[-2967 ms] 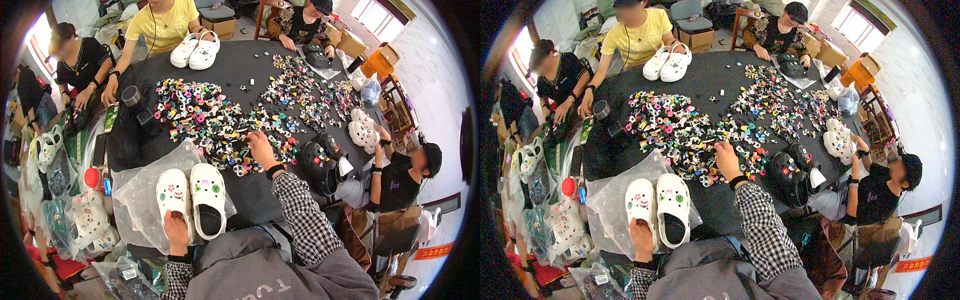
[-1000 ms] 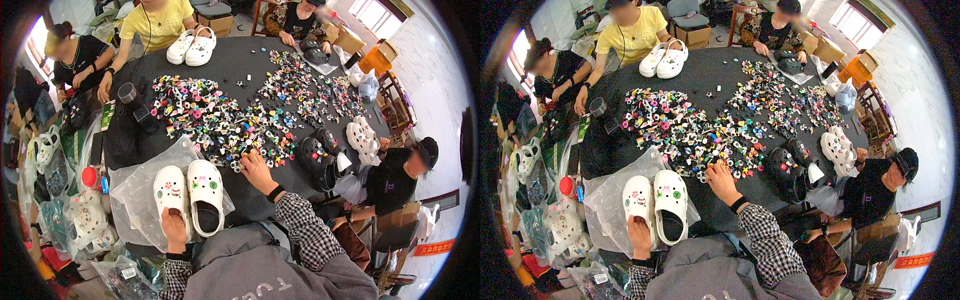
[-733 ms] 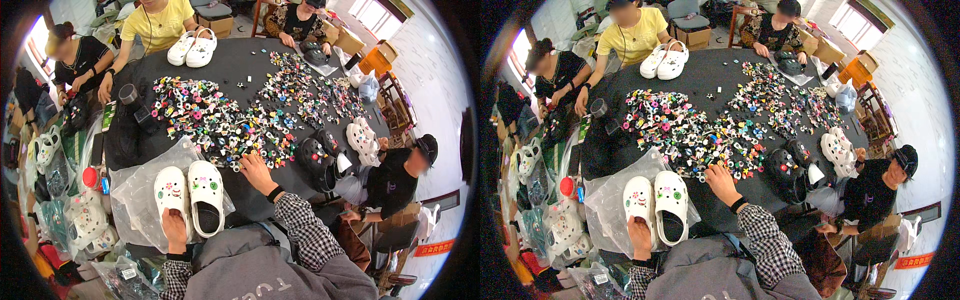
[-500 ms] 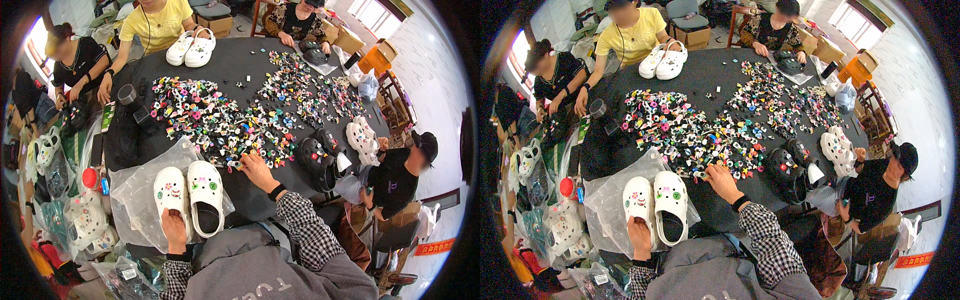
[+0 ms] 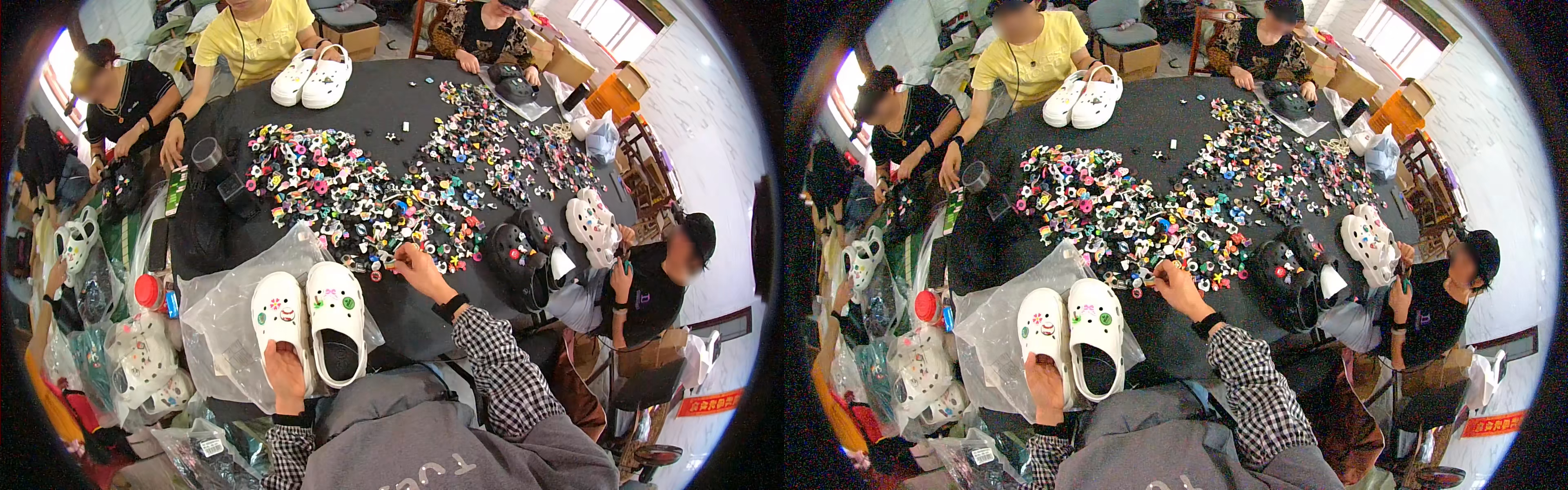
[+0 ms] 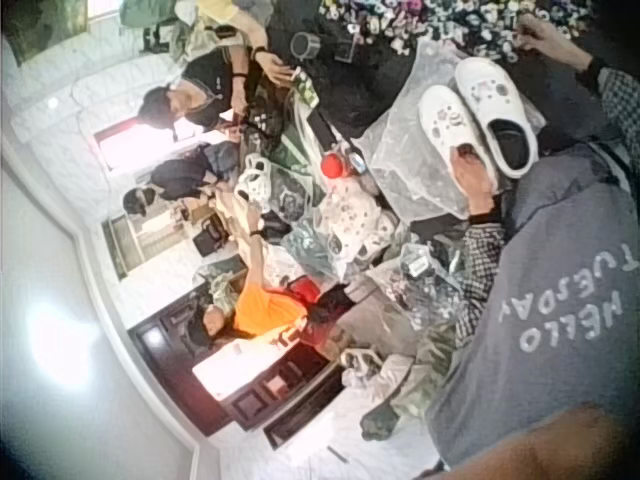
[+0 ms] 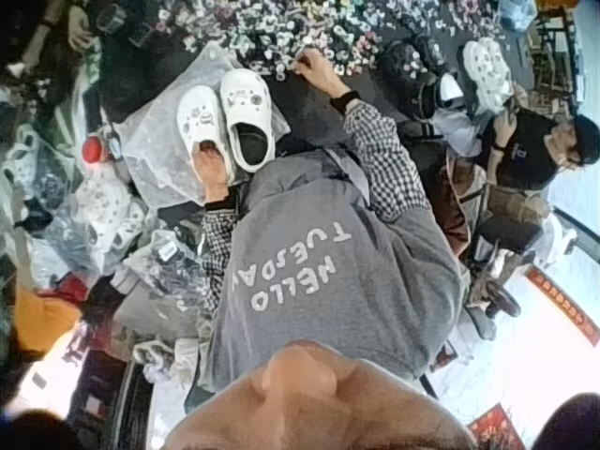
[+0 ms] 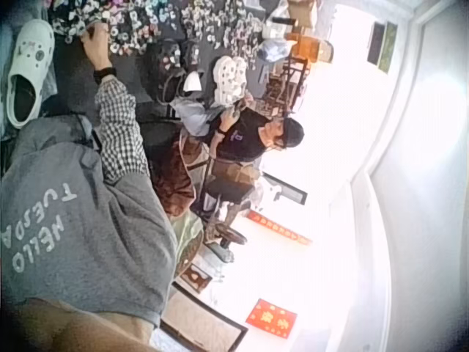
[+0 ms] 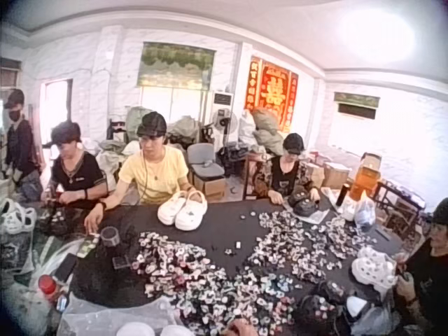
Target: Manually applying decorative charms (Jibbitz) to holes in rubber clogs.
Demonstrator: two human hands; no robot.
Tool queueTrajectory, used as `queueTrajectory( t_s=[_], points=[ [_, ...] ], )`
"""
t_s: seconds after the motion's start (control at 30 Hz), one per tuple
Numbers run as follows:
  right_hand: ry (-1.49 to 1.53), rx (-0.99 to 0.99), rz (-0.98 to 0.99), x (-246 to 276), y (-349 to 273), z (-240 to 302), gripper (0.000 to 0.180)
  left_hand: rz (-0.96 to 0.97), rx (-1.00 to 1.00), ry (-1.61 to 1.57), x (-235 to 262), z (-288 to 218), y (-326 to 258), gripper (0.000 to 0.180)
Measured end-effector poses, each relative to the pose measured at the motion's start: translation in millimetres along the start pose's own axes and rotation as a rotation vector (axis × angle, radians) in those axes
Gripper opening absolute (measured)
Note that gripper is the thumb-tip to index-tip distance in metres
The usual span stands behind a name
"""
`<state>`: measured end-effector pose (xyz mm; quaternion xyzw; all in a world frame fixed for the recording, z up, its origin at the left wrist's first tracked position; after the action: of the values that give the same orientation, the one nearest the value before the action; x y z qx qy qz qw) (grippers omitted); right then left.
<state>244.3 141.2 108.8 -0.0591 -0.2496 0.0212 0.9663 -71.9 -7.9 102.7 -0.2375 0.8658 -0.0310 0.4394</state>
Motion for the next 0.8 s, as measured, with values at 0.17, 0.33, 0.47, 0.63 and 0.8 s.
queueTrajectory(
  t_s=[0.17,0.33,0.47,0.63,0.8],
  points=[
    [-0.082,-0.05,-0.038,0,13,5,0.012,0.01,0.008,0.025,14,3,3,0.048],
    [-0.064,-0.048,-0.128,1,27,11,0.014,-0.03,0.034,0.011,19,5,3,0.047],
    [-0.028,-0.013,-0.086,-2,38,17,0.013,-0.02,0.011,0.023,13,3,1,0.046],
    [-0.037,0.0,-0.081,-10,45,20,0.012,-0.026,-0.004,0.04,3,-1,-1,0.041],
    [-0.068,0.023,-0.097,-18,48,24,0.013,-0.012,0.001,0.039,11,1,0,0.042]
  ],
)
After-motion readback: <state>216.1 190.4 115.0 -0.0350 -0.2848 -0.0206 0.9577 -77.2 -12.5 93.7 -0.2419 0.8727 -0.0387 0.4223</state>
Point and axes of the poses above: each hand's wrist, its own y-axis towards the middle knuckle, its own x-axis out of the back of the hand, z = x × y, the point moved 5 cm from there along y, towards the middle knuckle, and after that the axes turned 13 degrees about -x, right-handed, at the moved point
